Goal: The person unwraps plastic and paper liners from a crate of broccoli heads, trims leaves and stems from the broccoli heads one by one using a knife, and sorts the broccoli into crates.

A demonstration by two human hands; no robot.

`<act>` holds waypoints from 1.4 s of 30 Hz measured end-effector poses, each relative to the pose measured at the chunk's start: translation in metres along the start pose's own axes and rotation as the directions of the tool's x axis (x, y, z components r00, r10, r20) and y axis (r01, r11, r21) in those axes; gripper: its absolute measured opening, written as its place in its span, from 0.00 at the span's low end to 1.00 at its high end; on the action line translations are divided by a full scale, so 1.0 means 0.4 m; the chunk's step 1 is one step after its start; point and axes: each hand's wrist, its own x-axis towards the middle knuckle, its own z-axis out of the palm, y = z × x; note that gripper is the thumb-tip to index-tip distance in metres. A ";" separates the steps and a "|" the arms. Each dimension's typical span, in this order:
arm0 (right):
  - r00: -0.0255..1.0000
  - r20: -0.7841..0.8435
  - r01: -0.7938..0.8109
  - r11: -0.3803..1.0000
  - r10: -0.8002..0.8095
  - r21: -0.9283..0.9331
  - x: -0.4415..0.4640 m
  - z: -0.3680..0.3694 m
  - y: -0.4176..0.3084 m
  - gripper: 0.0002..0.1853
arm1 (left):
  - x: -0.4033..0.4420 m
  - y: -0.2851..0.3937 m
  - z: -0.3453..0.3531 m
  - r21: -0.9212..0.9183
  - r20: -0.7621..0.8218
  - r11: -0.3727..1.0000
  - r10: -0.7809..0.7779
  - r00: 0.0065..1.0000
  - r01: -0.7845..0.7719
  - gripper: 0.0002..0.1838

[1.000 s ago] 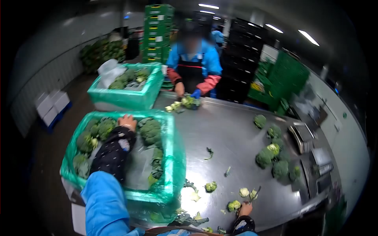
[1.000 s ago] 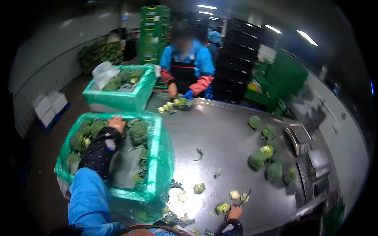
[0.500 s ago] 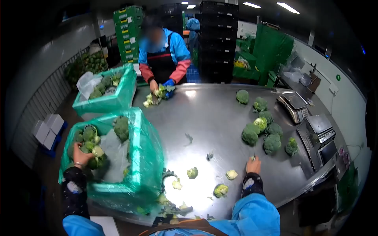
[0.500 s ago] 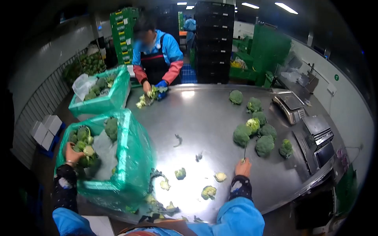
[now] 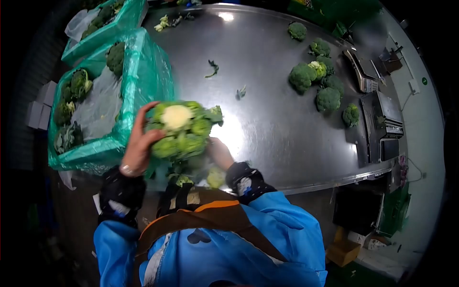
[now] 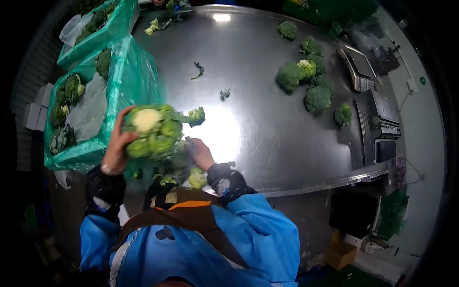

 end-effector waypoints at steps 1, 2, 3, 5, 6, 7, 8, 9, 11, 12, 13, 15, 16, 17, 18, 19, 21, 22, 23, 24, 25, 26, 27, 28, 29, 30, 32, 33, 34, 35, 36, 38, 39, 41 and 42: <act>0.999 -0.033 0.010 0.998 -0.008 0.058 -0.039 0.017 -0.039 0.17 | 0.022 -0.048 0.012 0.090 0.009 0.996 0.022 1.000 -0.023 0.34; 0.994 -0.099 -0.050 0.998 0.047 -0.026 -0.042 0.006 0.003 0.17 | 0.028 -0.068 0.048 0.160 -0.021 0.987 -0.014 1.000 0.018 0.35; 0.956 0.037 -0.289 0.919 0.290 0.267 -0.040 -0.071 -0.009 0.17 | 0.054 -0.140 0.047 0.302 -0.029 0.951 0.070 0.997 -0.058 0.35; 0.887 -0.335 -0.237 0.936 0.318 0.260 -0.047 -0.193 -0.044 0.11 | 0.075 -0.207 0.105 0.335 -0.085 0.942 0.011 0.996 0.018 0.34; 0.909 -0.383 -0.128 0.984 0.166 0.124 -0.067 -0.248 -0.014 0.10 | 0.095 -0.273 0.116 0.487 -0.079 0.870 0.134 0.988 -0.079 0.36; 0.925 -0.369 -0.099 0.995 0.091 -0.003 -0.095 -0.294 -0.048 0.12 | 0.108 -0.331 0.133 0.606 -0.092 0.795 0.116 0.989 -0.037 0.41; 0.949 -0.315 -0.043 0.991 0.001 -0.128 -0.125 -0.317 -0.086 0.12 | 0.101 -0.367 0.164 0.690 -0.120 0.719 0.000 0.993 0.084 0.45; 0.965 -0.250 0.018 0.969 -0.081 -0.246 -0.155 -0.329 -0.105 0.13 | 0.092 -0.388 0.186 0.762 -0.156 0.618 -0.114 0.981 0.193 0.48; 0.962 -0.107 0.187 0.896 -0.250 -0.403 -0.207 -0.325 -0.094 0.14 | 0.084 -0.399 0.188 0.791 -0.084 0.602 -0.065 0.994 0.106 0.52; 0.986 -0.061 0.118 0.920 -0.152 -0.375 -0.228 -0.319 -0.100 0.13 | 0.077 -0.399 0.188 0.804 -0.046 0.591 -0.045 0.998 0.064 0.54; 0.998 -0.026 0.051 0.941 -0.063 -0.336 -0.243 -0.310 -0.095 0.14 | 0.073 -0.392 0.187 0.813 0.010 0.582 -0.054 0.999 0.023 0.56; 0.997 0.057 0.061 0.926 -0.043 -0.372 -0.240 -0.299 -0.093 0.15 | 0.080 -0.393 0.179 0.821 0.095 0.571 -0.093 0.991 -0.025 0.58; 0.996 0.093 0.034 0.931 -0.001 -0.363 -0.235 -0.297 -0.098 0.14 | 0.087 -0.387 0.181 0.831 0.095 0.557 -0.128 0.987 -0.008 0.59; 0.991 0.128 0.010 0.934 0.039 -0.358 -0.224 -0.302 -0.119 0.13 | 0.097 -0.379 0.185 0.839 0.096 0.544 -0.159 0.983 0.006 0.60; 0.984 0.162 -0.015 0.935 0.078 -0.356 -0.211 -0.303 -0.130 0.13 | 0.104 -0.378 0.190 0.847 0.099 0.532 -0.189 0.977 0.017 0.60; 0.983 0.153 -0.036 0.922 0.102 -0.386 -0.197 -0.296 -0.121 0.12 | 0.107 -0.388 0.194 0.827 0.078 0.559 -0.211 0.974 0.055 0.61; 0.980 0.134 -0.074 0.892 0.149 -0.446 -0.174 -0.277 -0.095 0.12 | 0.112 -0.413 0.200 0.782 0.037 0.609 -0.257 0.966 0.132 0.61; 0.984 0.081 -0.104 0.887 0.156 -0.450 -0.173 -0.271 -0.087 0.10 | 0.108 -0.418 0.205 0.782 0.027 0.613 -0.216 0.976 0.114 0.60; 0.982 0.084 -0.108 0.867 0.169 -0.487 -0.173 -0.271 -0.083 0.10 | 0.103 -0.415 0.211 0.800 0.030 0.593 -0.195 0.980 0.093 0.59; 0.978 0.087 -0.116 0.846 0.188 -0.521 -0.182 -0.269 -0.078 0.10 | 0.095 -0.407 0.217 0.819 0.034 0.569 -0.180 0.983 0.076 0.58; 0.973 0.089 -0.130 0.822 0.214 -0.554 -0.197 -0.266 -0.074 0.10 | 0.084 -0.402 0.226 0.836 0.040 0.545 -0.172 0.984 0.061 0.57; 0.963 0.044 -0.190 0.783 0.267 -0.592 -0.180 -0.264 -0.059 0.09 | 0.076 -0.404 0.242 0.825 0.035 0.563 -0.135 0.990 0.048 0.53; 0.949 -0.007 -0.250 0.739 0.315 -0.625 -0.137 -0.260 -0.032 0.08 | 0.069 -0.403 0.250 0.840 0.048 0.542 -0.132 0.990 0.031 0.52; 0.907 -0.064 -0.365 0.698 0.417 -0.616 -0.084 -0.251 0.027 0.13 | 0.067 -0.400 0.259 0.854 0.067 0.521 -0.122 0.990 0.006 0.51; 0.936 -0.007 -0.298 0.784 0.351 -0.545 -0.061 -0.258 0.034 0.11 | 0.073 -0.394 0.263 0.866 0.088 0.499 -0.101 0.991 -0.026 0.50; 0.958 -0.044 -0.270 0.840 0.283 -0.470 -0.064 -0.269 0.003 0.11 | 0.088 -0.414 0.229 0.819 0.063 0.573 -0.091 0.994 0.001 0.50; 0.951 -0.117 -0.309 0.875 0.286 -0.373 -0.112 -0.304 -0.071 0.09 | 0.101 -0.445 0.146 0.552 0.116 0.833 -0.117 0.986 0.034 0.50; 0.966 -0.167 -0.248 0.898 0.199 -0.365 -0.137 -0.317 -0.056 0.09 | 0.099 -0.458 0.115 0.355 0.164 0.932 -0.133 0.977 0.067 0.50; 0.980 -0.150 -0.170 0.933 0.128 -0.316 -0.162 -0.331 0.001 0.09 | 0.085 -0.419 0.103 0.358 0.197 0.929 -0.176 0.965 0.096 0.50; 0.988 -0.142 -0.096 0.961 0.060 -0.261 -0.170 -0.334 0.006 0.09 | 0.075 -0.421 0.088 0.355 0.201 0.930 -0.173 0.964 0.093 0.50; 0.983 -0.130 -0.151 0.970 0.128 -0.190 -0.178 -0.331 0.012 0.10 | 0.069 -0.429 0.076 0.351 0.209 0.932 -0.169 0.963 0.087 0.50; 0.968 -0.095 -0.238 0.970 0.233 -0.047 -0.186 -0.328 0.000 0.13 | 0.056 -0.440 0.060 0.351 0.234 0.935 -0.141 0.962 0.051 0.50; 0.960 -0.075 -0.270 0.962 0.271 0.027 -0.185 -0.324 -0.018 0.15 | 0.053 -0.443 0.060 0.334 0.237 0.941 -0.136 0.962 0.050 0.50; 0.955 -0.024 -0.285 0.936 0.296 0.206 -0.171 -0.294 -0.059 0.20 | 0.045 -0.443 0.058 0.302 0.241 0.952 -0.123 0.963 0.046 0.51; 0.947 0.039 -0.311 0.878 0.320 0.364 -0.168 -0.277 -0.081 0.22 | 0.037 -0.436 0.067 0.222 0.209 0.970 -0.150 0.966 0.103 0.51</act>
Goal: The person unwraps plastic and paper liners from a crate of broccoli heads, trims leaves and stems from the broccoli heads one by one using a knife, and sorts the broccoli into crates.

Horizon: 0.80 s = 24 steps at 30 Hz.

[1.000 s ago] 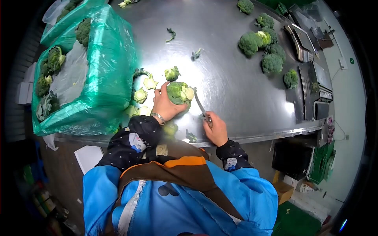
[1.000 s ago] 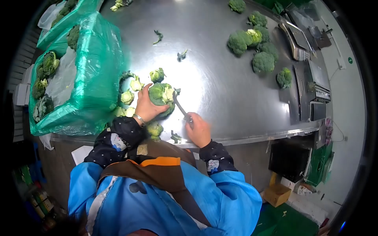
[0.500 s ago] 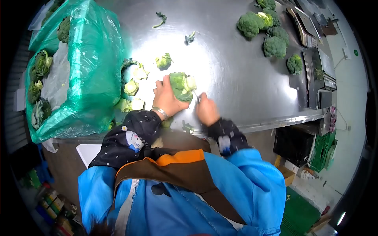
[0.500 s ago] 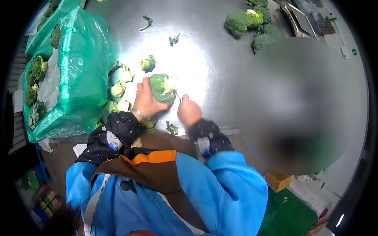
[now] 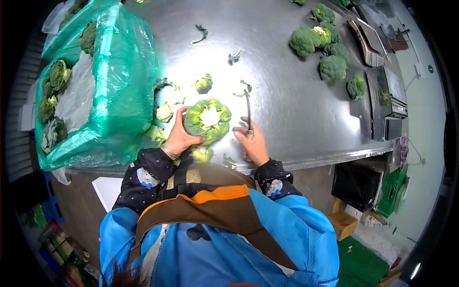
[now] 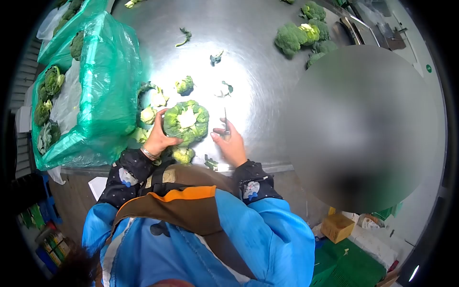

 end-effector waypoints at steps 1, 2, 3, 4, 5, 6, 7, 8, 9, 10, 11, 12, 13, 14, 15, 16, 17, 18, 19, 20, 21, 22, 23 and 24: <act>0.997 0.060 -0.064 0.981 0.054 0.185 -0.005 0.019 -0.009 0.25 | -0.004 0.012 0.016 -0.095 -0.025 0.995 -0.032 0.999 0.029 0.51; 0.986 0.128 -0.141 0.928 0.102 0.345 -0.001 0.037 -0.014 0.27 | -0.003 0.025 0.028 -0.061 -0.006 0.998 0.008 1.000 -0.008 0.51; 0.961 0.219 -0.256 0.849 0.170 0.463 0.007 0.046 -0.002 0.24 | 0.001 0.073 0.052 0.025 0.052 0.999 0.041 0.998 -0.042 0.52; 0.960 0.196 -0.279 0.744 0.200 0.607 0.035 0.019 0.068 0.22 | 0.008 0.131 0.083 -0.018 0.138 0.996 0.085 0.987 -0.084 0.53; 0.928 0.302 -0.372 0.584 0.218 0.722 0.057 -0.030 0.061 0.20 | 0.034 0.154 0.107 -0.069 0.214 0.988 0.147 0.966 -0.135 0.57; 0.884 0.404 -0.466 0.399 0.234 0.790 0.077 -0.079 0.053 0.20 | 0.044 0.165 0.125 -0.048 0.157 0.974 0.226 0.961 -0.221 0.61; 0.902 0.378 -0.432 0.405 0.210 0.805 0.098 -0.105 -0.016 0.20 | 0.031 0.270 0.132 -0.321 0.322 0.944 0.033 0.946 0.077 0.64; 0.946 0.293 -0.324 0.422 0.139 0.847 0.120 -0.141 -0.059 0.19 | 0.049 0.278 0.156 -0.219 0.270 0.970 0.165 0.949 -0.107 0.63; 0.977 0.203 -0.211 0.428 0.065 0.879 0.144 -0.179 -0.101 0.18 | 0.065 0.280 0.156 -0.099 0.248 0.959 0.283 0.926 -0.267 0.62; 0.981 0.187 -0.188 0.479 0.052 0.857 0.188 -0.278 -0.073 0.21 | 0.050 0.327 0.122 -0.031 0.303 0.939 0.336 0.892 -0.344 0.59; 0.937 -0.242 -0.006 0.706 0.251 0.709 0.202 -0.303 -0.120 0.21 | 0.028 0.382 0.093 0.031 0.372 0.910 0.374 0.849 -0.414 0.57; 0.913 -0.312 0.012 0.746 0.264 0.666 0.180 -0.307 -0.172 0.20 | 0.010 0.418 0.044 0.043 0.421 0.901 0.376 0.825 -0.433 0.53; 0.876 -0.463 0.211 0.756 0.135 0.620 0.197 -0.341 -0.153 0.19 | -0.019 0.457 -0.021 0.099 0.396 0.894 0.367 0.842 -0.436 0.50; 0.893 -0.449 0.293 0.735 0.018 0.612 0.196 -0.379 -0.130 0.18 | -0.030 0.473 -0.099 0.205 0.309 0.848 0.419 0.854 -0.490 0.49; 0.906 -0.423 0.286 0.709 0.019 0.645 0.182 -0.372 -0.130 0.16 | -0.041 0.487 -0.185 0.307 0.231 0.795 0.472 0.851 -0.524 0.48; 0.887 -0.461 0.289 0.784 -0.003 0.550 0.157 -0.337 -0.122 0.15 | -0.063 0.507 -0.273 0.497 0.082 0.722 0.514 0.854 -0.482 0.46; 0.886 -0.457 0.202 0.821 0.079 0.534 0.116 -0.259 -0.152 0.16 | -0.089 0.537 -0.367 0.648 -0.051 0.677 0.495 0.867 -0.349 0.45; 0.857 -0.499 0.169 0.844 0.129 0.509 0.133 -0.252 -0.091 0.17 | -0.091 0.537 -0.469 0.730 -0.164 0.634 0.525 0.835 -0.255 0.43; 0.885 -0.420 0.047 0.859 0.201 0.510 0.131 -0.250 -0.032 0.17 | -0.078 0.506 -0.596 0.878 -0.232 0.470 0.589 0.774 -0.095 0.45; 0.906 -0.347 -0.016 0.838 0.243 0.546 0.151 -0.269 0.063 0.16 | -0.081 0.495 -0.711 0.894 -0.367 0.424 0.514 0.775 0.142 0.45; 0.877 -0.418 0.011 0.860 0.237 0.510 0.156 -0.237 0.113 0.12 | -0.078 0.455 -0.826 0.901 -0.429 0.306 0.528 0.733 0.307 0.48; 0.844 -0.486 0.010 0.898 0.228 0.440 0.154 -0.190 0.132 0.09 | -0.078 0.437 -0.926 0.843 -0.537 0.299 0.454 0.711 0.447 0.48; 0.842 -0.502 0.023 0.918 0.195 0.396 0.139 -0.122 0.109 0.04 | -0.074 0.422 -1.008 0.771 -0.636 0.278 0.378 0.673 0.573 0.49; 0.819 -0.549 -0.006 0.960 0.166 0.280 0.117 -0.040 0.069 0.03 | -0.062 0.401 -1.079 0.707 -0.706 0.312 0.347 0.617 0.634 0.49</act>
